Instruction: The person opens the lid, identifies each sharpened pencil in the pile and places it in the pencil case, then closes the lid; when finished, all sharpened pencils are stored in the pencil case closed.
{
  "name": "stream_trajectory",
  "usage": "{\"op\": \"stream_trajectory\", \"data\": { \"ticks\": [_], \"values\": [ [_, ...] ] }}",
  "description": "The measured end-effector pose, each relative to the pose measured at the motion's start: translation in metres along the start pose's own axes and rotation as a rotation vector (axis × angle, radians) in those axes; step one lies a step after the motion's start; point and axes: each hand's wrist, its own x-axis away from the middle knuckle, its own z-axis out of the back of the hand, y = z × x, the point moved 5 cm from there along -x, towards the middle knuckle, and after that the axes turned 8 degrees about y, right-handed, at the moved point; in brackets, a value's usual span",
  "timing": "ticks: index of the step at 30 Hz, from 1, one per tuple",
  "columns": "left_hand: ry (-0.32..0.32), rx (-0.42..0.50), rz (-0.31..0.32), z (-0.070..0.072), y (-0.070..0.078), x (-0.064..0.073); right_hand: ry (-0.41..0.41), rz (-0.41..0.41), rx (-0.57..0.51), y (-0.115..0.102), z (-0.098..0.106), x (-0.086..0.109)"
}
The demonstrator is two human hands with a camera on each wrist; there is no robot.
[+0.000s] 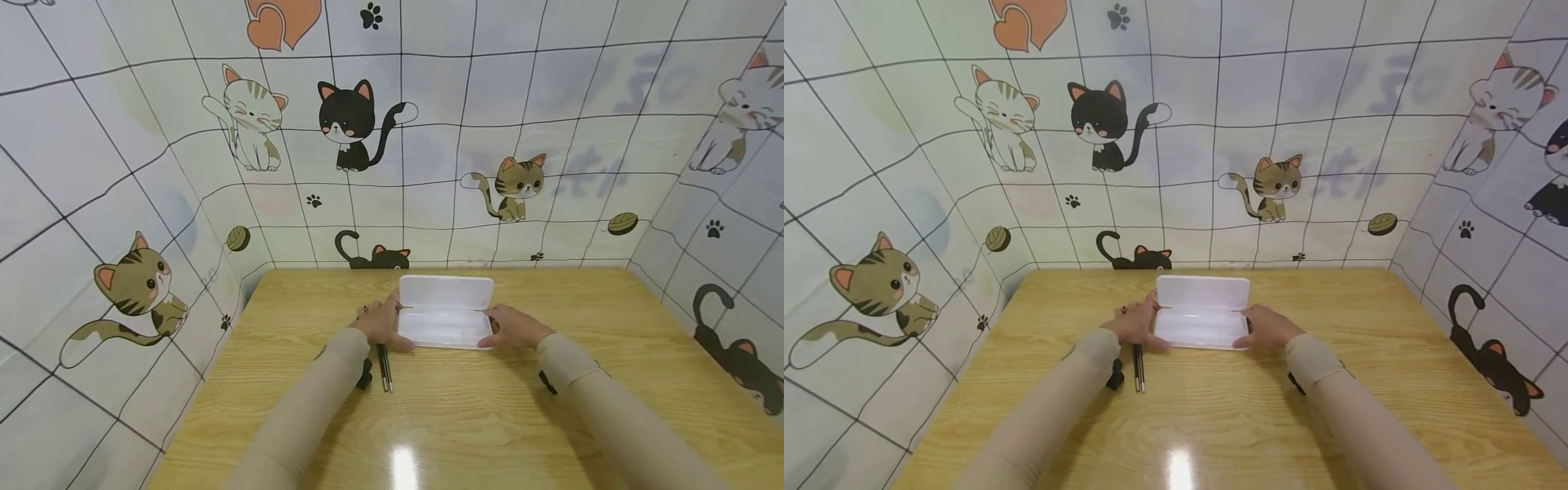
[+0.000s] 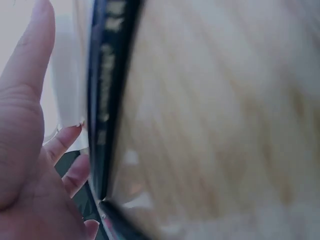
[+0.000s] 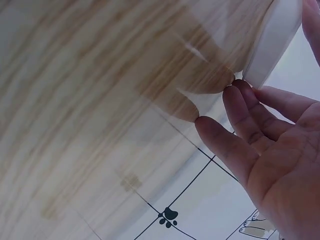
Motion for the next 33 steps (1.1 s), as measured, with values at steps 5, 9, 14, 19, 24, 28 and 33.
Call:
{"op": "stream_trajectory", "data": {
  "ticks": [5, 9, 14, 19, 24, 28, 33],
  "values": [
    [0.007, 0.014, -0.031, 0.011, -0.001, 0.003, 0.01, -0.008, 0.022, -0.001, -0.001, 0.0],
    [0.001, 0.034, -0.031, 0.029, 0.003, 0.011, 0.011, -0.015, 0.029, -0.002, -0.001, 0.001],
    [0.017, 0.089, -0.022, 0.054, 0.003, 0.025, 0.004, -0.039, 0.027, -0.004, 0.001, 0.004],
    [0.048, 0.162, -0.051, 0.07, -0.005, 0.033, -0.007, -0.061, 0.041, -0.005, 0.002, 0.005],
    [0.105, 0.227, -0.03, 0.077, -0.017, 0.038, -0.004, -0.053, 0.05, -0.005, 0.002, 0.006],
    [0.102, 0.32, 0.074, 0.077, -0.03, 0.042, 0.003, -0.036, 0.043, -0.007, 0.001, 0.007],
    [0.088, 0.396, 0.141, 0.076, -0.038, 0.05, 0.01, -0.027, 0.048, -0.006, 0.001, 0.007]
  ]
}}
